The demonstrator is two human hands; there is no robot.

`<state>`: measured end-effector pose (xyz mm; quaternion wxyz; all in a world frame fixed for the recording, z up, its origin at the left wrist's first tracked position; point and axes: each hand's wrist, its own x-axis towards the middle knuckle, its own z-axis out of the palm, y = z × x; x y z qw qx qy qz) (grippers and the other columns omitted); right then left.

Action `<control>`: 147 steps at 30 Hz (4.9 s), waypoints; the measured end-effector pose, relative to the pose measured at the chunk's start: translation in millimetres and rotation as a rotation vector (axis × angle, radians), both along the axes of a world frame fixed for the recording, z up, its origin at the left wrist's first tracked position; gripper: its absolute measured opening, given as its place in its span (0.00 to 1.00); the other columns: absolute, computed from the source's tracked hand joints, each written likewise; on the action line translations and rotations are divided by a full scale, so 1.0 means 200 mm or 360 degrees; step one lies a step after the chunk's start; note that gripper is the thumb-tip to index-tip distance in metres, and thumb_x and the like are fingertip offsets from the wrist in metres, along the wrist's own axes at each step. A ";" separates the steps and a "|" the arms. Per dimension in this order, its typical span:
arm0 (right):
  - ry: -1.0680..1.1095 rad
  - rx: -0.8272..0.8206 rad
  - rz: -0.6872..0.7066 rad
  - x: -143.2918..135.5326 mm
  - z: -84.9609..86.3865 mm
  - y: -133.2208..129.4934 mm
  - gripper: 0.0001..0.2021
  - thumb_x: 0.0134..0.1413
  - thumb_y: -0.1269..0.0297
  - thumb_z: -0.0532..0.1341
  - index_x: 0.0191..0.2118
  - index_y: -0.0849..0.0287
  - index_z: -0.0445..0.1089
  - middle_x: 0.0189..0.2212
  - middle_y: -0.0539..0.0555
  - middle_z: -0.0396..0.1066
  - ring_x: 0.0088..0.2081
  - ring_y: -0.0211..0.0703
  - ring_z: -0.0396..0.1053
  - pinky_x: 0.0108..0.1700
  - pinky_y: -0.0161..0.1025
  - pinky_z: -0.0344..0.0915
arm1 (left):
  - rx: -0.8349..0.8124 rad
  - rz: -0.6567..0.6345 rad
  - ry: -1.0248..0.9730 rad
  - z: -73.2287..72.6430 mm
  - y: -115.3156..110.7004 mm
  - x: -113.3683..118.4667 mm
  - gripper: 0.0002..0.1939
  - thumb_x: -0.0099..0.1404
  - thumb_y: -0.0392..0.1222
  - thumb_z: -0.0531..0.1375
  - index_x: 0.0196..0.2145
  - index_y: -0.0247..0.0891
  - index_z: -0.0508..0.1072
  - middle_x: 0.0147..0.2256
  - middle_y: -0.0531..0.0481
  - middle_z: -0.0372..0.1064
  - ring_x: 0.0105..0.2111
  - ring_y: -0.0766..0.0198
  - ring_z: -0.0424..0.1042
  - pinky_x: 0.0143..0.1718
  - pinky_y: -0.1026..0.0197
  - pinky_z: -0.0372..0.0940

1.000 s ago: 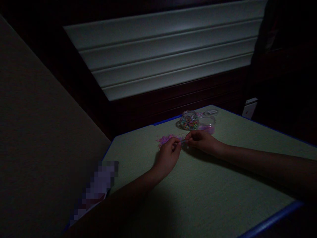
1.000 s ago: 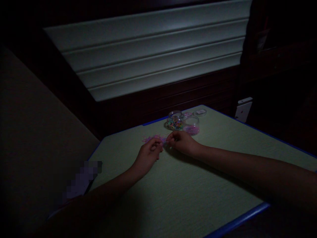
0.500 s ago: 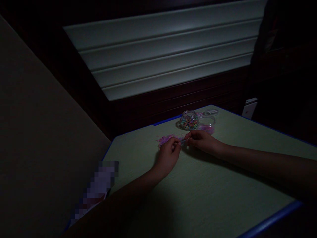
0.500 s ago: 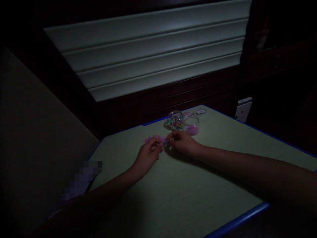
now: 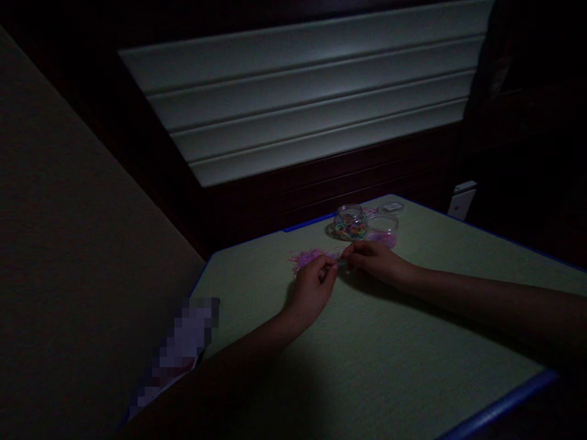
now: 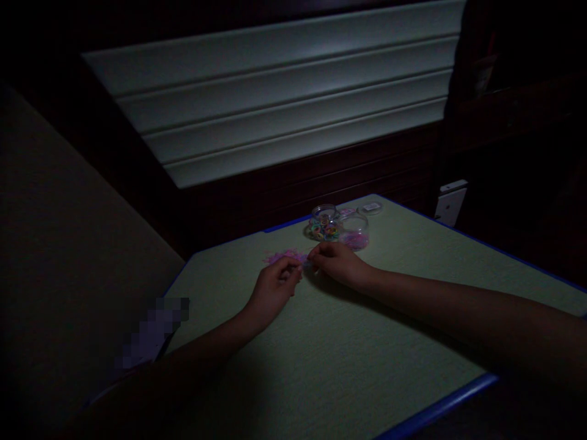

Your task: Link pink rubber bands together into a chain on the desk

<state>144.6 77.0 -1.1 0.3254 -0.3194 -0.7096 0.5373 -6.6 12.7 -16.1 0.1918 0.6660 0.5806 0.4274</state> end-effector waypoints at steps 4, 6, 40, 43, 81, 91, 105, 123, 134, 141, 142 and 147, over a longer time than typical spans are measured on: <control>-0.0012 0.0024 -0.0009 0.00 0.00 0.00 0.08 0.46 0.63 0.53 0.30 0.63 0.64 0.22 0.50 0.64 0.21 0.31 0.59 0.23 0.29 0.56 | 0.0022 0.0012 0.0024 0.00 0.00 0.00 0.10 0.57 0.43 0.51 0.32 0.36 0.67 0.22 0.54 0.62 0.20 0.71 0.60 0.19 0.69 0.56; 0.0006 0.0006 -0.0014 0.00 0.01 0.00 0.08 0.45 0.64 0.54 0.30 0.63 0.64 0.22 0.49 0.64 0.21 0.31 0.59 0.24 0.29 0.56 | 0.0042 0.0007 0.0036 0.01 0.00 0.00 0.10 0.57 0.43 0.51 0.31 0.36 0.68 0.21 0.54 0.62 0.20 0.72 0.60 0.19 0.69 0.56; -0.0050 -0.0024 -0.0015 0.00 0.01 -0.01 0.10 0.45 0.61 0.55 0.26 0.63 0.65 0.20 0.50 0.63 0.20 0.30 0.58 0.22 0.29 0.53 | 0.0139 0.0057 -0.0035 0.01 0.01 0.00 0.09 0.56 0.42 0.53 0.32 0.36 0.68 0.20 0.55 0.61 0.17 0.73 0.58 0.18 0.70 0.54; -0.0057 -0.0021 -0.0006 0.00 0.01 -0.01 0.09 0.45 0.61 0.54 0.27 0.64 0.65 0.21 0.50 0.64 0.21 0.30 0.58 0.23 0.29 0.54 | 0.0119 0.0068 -0.0020 0.01 0.00 0.00 0.09 0.55 0.42 0.53 0.33 0.36 0.68 0.20 0.55 0.61 0.17 0.74 0.58 0.18 0.70 0.54; -0.0098 0.0176 0.0020 0.00 0.01 -0.02 0.16 0.46 0.53 0.53 0.26 0.63 0.64 0.21 0.49 0.62 0.20 0.31 0.56 0.23 0.30 0.53 | 0.0021 0.0009 -0.0001 0.01 0.00 0.00 0.12 0.58 0.47 0.49 0.32 0.37 0.66 0.22 0.55 0.62 0.19 0.73 0.60 0.18 0.70 0.55; -0.0089 0.0192 0.0033 0.00 -0.01 0.00 0.14 0.47 0.56 0.53 0.27 0.64 0.64 0.21 0.50 0.62 0.21 0.31 0.57 0.24 0.30 0.53 | 0.0006 0.0024 -0.0001 0.01 0.00 0.00 0.12 0.59 0.47 0.48 0.32 0.37 0.66 0.24 0.54 0.64 0.20 0.72 0.61 0.20 0.69 0.55; -0.0086 0.0129 0.0028 0.00 0.00 -0.01 0.16 0.45 0.52 0.54 0.28 0.64 0.64 0.22 0.50 0.63 0.21 0.31 0.57 0.24 0.31 0.54 | 0.0053 0.0024 -0.0023 0.01 0.00 0.01 0.10 0.59 0.45 0.49 0.32 0.37 0.65 0.23 0.54 0.63 0.21 0.72 0.62 0.20 0.69 0.56; -0.0070 0.0139 0.0039 0.00 -0.01 0.00 0.13 0.46 0.57 0.54 0.30 0.63 0.65 0.23 0.50 0.64 0.22 0.31 0.58 0.24 0.30 0.55 | 0.0042 0.0017 -0.0059 0.00 0.00 0.01 0.09 0.58 0.44 0.50 0.34 0.37 0.65 0.24 0.54 0.64 0.23 0.70 0.64 0.21 0.69 0.59; -0.0035 0.0133 0.0040 0.00 -0.01 0.01 0.11 0.45 0.59 0.55 0.30 0.63 0.65 0.23 0.50 0.63 0.22 0.32 0.58 0.25 0.32 0.55 | 0.0044 0.0023 -0.0005 -0.01 0.01 0.00 0.10 0.58 0.45 0.50 0.34 0.38 0.65 0.24 0.54 0.63 0.21 0.72 0.62 0.19 0.70 0.57; -0.0045 0.0141 0.0029 0.00 -0.01 0.00 0.11 0.45 0.59 0.54 0.29 0.63 0.65 0.23 0.50 0.64 0.22 0.32 0.58 0.25 0.32 0.56 | 0.0041 0.0005 -0.0028 0.00 0.01 0.01 0.11 0.57 0.47 0.51 0.33 0.38 0.65 0.23 0.55 0.62 0.20 0.73 0.60 0.19 0.70 0.57; -0.0037 0.0133 0.0025 0.00 -0.01 0.00 0.11 0.45 0.59 0.54 0.29 0.63 0.65 0.23 0.50 0.64 0.22 0.32 0.58 0.25 0.32 0.56 | 0.0035 -0.0004 -0.0030 0.00 0.01 0.01 0.11 0.57 0.47 0.51 0.33 0.38 0.65 0.23 0.55 0.62 0.20 0.73 0.61 0.19 0.70 0.57; -0.0085 0.0317 0.0027 0.01 -0.01 0.00 0.12 0.45 0.59 0.54 0.30 0.63 0.66 0.24 0.51 0.65 0.24 0.34 0.60 0.27 0.32 0.57 | 0.0028 -0.0028 -0.0024 0.00 0.01 0.00 0.11 0.58 0.47 0.50 0.32 0.37 0.65 0.24 0.55 0.62 0.20 0.73 0.61 0.19 0.70 0.56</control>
